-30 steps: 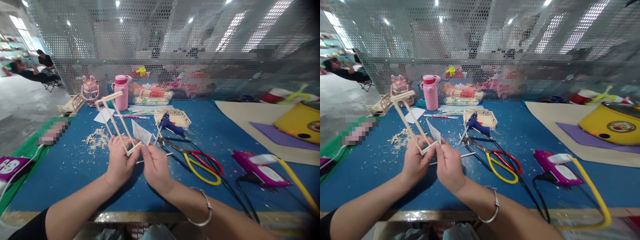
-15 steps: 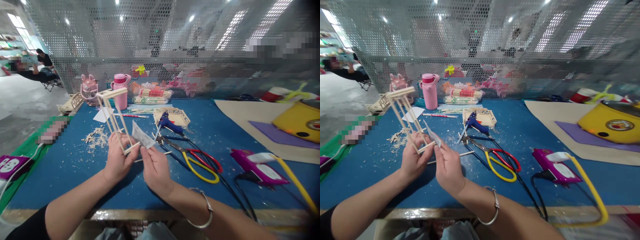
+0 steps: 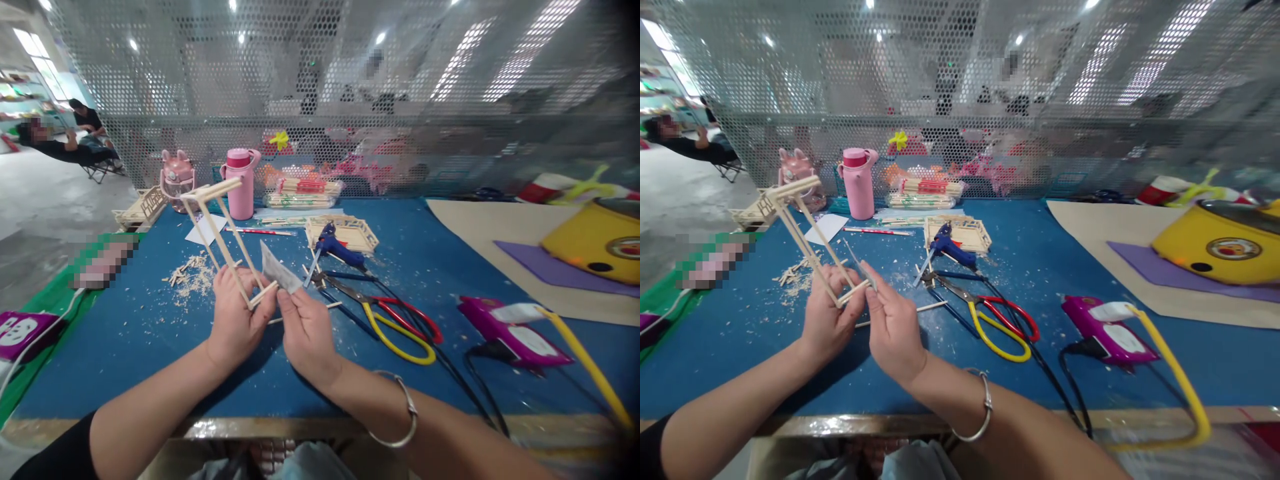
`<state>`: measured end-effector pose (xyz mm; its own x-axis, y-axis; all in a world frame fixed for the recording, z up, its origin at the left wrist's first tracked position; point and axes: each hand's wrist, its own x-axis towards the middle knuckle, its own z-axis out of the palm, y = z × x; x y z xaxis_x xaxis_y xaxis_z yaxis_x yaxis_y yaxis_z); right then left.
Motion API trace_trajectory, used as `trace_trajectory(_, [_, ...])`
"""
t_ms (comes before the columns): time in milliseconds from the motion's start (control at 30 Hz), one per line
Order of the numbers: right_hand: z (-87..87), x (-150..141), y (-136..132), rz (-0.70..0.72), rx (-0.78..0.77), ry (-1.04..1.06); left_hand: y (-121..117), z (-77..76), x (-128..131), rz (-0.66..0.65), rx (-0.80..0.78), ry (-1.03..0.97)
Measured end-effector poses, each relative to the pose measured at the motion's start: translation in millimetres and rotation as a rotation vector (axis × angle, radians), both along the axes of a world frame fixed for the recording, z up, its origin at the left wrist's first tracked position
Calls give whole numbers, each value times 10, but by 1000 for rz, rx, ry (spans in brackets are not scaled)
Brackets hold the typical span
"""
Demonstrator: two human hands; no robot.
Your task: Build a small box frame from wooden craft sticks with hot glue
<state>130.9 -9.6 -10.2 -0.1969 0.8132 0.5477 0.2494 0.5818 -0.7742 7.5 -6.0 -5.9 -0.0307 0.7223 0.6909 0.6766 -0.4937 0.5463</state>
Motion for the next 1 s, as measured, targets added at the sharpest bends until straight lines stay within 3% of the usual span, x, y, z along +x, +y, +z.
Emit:
trace_trajectory(233, [-8,21,37,-9,148,-106,13,47,-30,24,26,-40])
trace_trajectory(633, [-68,68,92,-14,189,-191,-1,39,-30,-50,11,15])
trace_trajectory(1000, [-72,50,120,-33,211,-244,26,11,-25,-17,15,-25])
